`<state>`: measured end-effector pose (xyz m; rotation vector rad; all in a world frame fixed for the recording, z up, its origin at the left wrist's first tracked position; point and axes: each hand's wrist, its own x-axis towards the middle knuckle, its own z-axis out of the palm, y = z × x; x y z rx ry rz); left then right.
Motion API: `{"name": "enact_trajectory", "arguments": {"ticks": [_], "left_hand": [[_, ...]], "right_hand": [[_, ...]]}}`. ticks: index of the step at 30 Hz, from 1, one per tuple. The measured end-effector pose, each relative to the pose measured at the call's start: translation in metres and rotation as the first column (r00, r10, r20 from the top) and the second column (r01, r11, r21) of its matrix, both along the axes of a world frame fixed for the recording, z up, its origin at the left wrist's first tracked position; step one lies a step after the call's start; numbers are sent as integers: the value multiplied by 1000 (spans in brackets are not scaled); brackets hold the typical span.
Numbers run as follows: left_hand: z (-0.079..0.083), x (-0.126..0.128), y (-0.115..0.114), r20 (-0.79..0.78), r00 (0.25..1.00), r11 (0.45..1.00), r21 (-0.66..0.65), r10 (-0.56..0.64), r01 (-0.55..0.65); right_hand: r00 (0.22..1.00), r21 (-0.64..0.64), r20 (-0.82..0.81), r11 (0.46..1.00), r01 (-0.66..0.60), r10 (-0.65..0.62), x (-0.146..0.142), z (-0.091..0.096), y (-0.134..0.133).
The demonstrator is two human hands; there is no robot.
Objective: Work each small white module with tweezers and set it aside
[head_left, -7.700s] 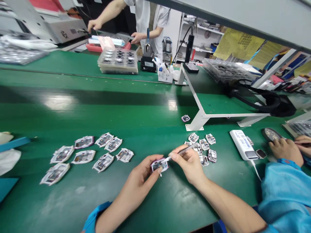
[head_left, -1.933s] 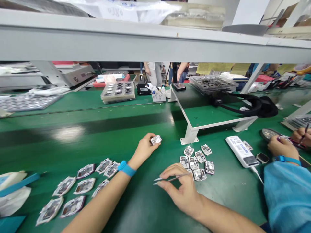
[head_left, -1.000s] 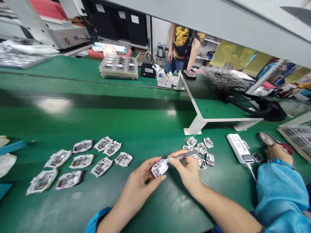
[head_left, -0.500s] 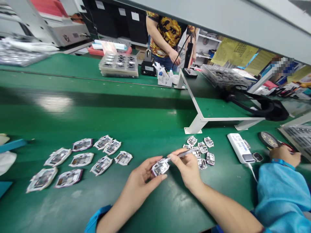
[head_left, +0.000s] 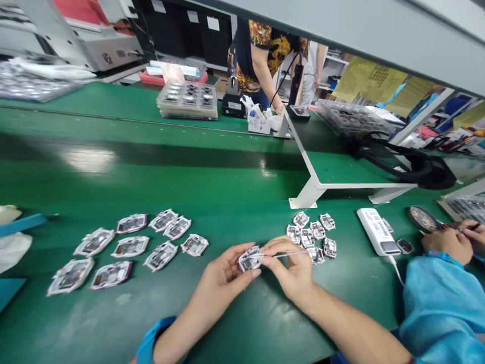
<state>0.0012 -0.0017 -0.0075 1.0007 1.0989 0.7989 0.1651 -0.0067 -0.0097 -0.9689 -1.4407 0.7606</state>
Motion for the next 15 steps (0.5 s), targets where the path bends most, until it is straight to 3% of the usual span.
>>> {"name": "enact_trajectory", "arguments": {"ticks": [3, 5, 9, 15], "left_hand": [[-2, 0, 0, 24, 1000, 1000, -7, 3, -3], [-4, 0, 1, 40, 999, 1000, -9, -8, 8], [-3, -2, 1, 58, 998, 1000, 5, -26, 26], [8, -5, -3, 21, 1000, 998, 56, 16, -17]], "right_hand": [[987, 176, 155, 981, -75, 48, 2, 2, -1], [964, 221, 247, 964, -151, 94, 5, 3, -2], [927, 203, 342, 951, -234, 155, 9, 1, -1], [961, 178, 251, 971, -162, 114, 4, 5, 1]]}}
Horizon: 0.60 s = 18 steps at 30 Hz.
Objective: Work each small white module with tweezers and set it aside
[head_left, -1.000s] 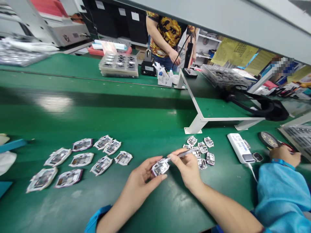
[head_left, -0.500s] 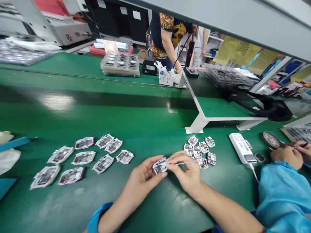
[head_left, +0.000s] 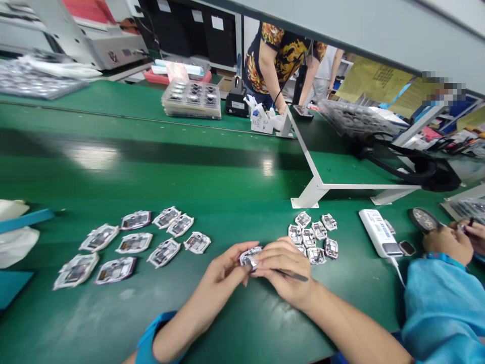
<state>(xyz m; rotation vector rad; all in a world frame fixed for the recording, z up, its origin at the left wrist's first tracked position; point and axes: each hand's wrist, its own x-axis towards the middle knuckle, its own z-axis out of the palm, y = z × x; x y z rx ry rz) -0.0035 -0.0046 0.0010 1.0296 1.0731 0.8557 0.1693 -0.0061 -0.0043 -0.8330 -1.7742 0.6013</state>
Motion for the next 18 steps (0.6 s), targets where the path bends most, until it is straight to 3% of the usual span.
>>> {"name": "enact_trajectory", "arguments": {"ticks": [3, 8, 14, 18], "left_hand": [[-2, 0, -1, 10, 998, 998, 11, 55, -55], [-7, -1, 1, 3, 999, 999, 9, 38, -38], [-6, -3, 4, -76, 997, 999, 37, 34, -31], [-5, -4, 4, -132, 991, 998, 57, 12, -4]], "right_hand": [[999, -25, -42, 1000, 18, -19, -2, 1, 1], [994, -53, -107, 998, 26, -32, -3, -2, 1], [954, -281, -276, 959, 38, -118, -1, -3, 0], [946, -391, -293, 920, 13, -138, 0, -3, 1]]}}
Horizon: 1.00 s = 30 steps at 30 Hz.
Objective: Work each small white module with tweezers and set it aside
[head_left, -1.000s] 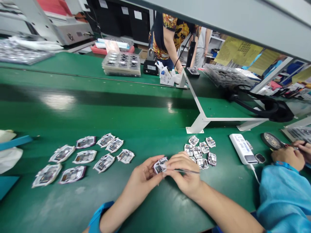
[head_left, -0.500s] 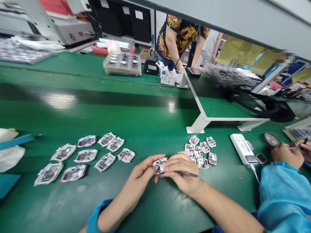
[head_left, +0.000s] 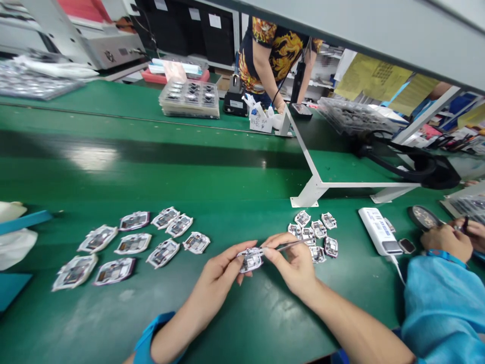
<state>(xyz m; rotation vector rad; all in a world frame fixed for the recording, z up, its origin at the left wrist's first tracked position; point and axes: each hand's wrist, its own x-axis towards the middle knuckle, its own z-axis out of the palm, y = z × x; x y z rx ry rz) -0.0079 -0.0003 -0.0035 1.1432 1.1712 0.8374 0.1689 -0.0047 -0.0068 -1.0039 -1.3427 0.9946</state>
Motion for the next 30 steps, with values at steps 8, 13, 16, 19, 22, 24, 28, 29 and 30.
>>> {"name": "enact_trajectory", "arguments": {"ticks": [8, 13, 16, 19, 22, 24, 28, 29, 30], "left_hand": [[1, 1, -2, 18, 1000, 999, -47, 0, 1], [4, 3, -2, 71, 997, 995, -96, 30, -23], [5, 4, -1, 54, 998, 995, -97, 35, -30], [7, 5, 0, 40, 999, 997, -67, 24, -21], [8, 5, 1, 21, 1000, 1000, -18, -1, 1], [8, 5, 0, 5, 1000, 1000, 9, -14, 14], [7, 5, 0, -17, 999, 999, 31, -26, 27], [7, 5, 0, -23, 999, 999, 32, -30, 31], [7, 5, -1, -29, 999, 999, 33, -34, 35]], "right_hand": [[999, -233, -41, 972, -2, -8, 0, -1, 4], [996, -230, -74, 973, 24, -42, 0, 1, 3], [995, -198, -46, 977, 76, -87, 1, 3, 3], [996, -184, -14, 979, 89, -94, 1, 3, 2], [997, -196, -14, 978, 75, -80, 1, 3, 3], [997, -218, -33, 974, 58, -67, 1, 2, 4], [993, -273, -102, 962, 25, -54, 1, 0, 6], [992, -284, -116, 959, 20, -55, 1, -1, 6], [990, -291, -127, 956, 19, -58, 1, -1, 7]]}}
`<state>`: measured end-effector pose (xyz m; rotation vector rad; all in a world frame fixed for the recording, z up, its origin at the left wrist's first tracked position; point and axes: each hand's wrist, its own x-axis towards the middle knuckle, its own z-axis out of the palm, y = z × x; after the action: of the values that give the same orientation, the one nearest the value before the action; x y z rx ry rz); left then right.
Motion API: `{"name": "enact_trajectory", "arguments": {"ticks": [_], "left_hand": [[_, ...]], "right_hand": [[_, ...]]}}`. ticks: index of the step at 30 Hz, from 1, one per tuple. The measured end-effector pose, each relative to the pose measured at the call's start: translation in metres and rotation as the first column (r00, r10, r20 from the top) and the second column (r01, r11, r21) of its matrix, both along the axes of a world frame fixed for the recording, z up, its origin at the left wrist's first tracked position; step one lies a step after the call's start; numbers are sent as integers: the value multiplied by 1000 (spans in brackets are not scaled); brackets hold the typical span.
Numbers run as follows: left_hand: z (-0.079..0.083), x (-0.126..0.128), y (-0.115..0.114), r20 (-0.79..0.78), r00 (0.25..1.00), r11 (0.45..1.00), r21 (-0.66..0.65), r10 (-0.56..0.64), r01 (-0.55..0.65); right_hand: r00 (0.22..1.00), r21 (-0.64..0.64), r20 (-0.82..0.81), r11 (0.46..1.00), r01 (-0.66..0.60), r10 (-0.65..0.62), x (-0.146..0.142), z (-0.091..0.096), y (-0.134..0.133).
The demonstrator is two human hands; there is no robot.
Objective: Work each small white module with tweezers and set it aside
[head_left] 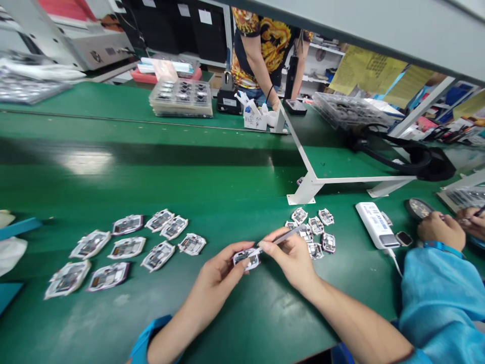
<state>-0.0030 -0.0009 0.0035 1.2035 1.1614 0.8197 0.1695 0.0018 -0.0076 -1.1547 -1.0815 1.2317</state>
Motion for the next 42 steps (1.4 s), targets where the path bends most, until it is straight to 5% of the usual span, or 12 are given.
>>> {"name": "enact_trajectory", "arguments": {"ticks": [17, 42], "left_hand": [[-2, 0, -2, -10, 1000, 1000, 4, -26, 26], [0, 1, -3, 26, 1000, 999, -47, 8, -6]], "right_hand": [[997, -37, -70, 999, 14, -17, -1, 5, 2], [980, 153, 190, 988, 20, -49, 3, 5, -4]]}}
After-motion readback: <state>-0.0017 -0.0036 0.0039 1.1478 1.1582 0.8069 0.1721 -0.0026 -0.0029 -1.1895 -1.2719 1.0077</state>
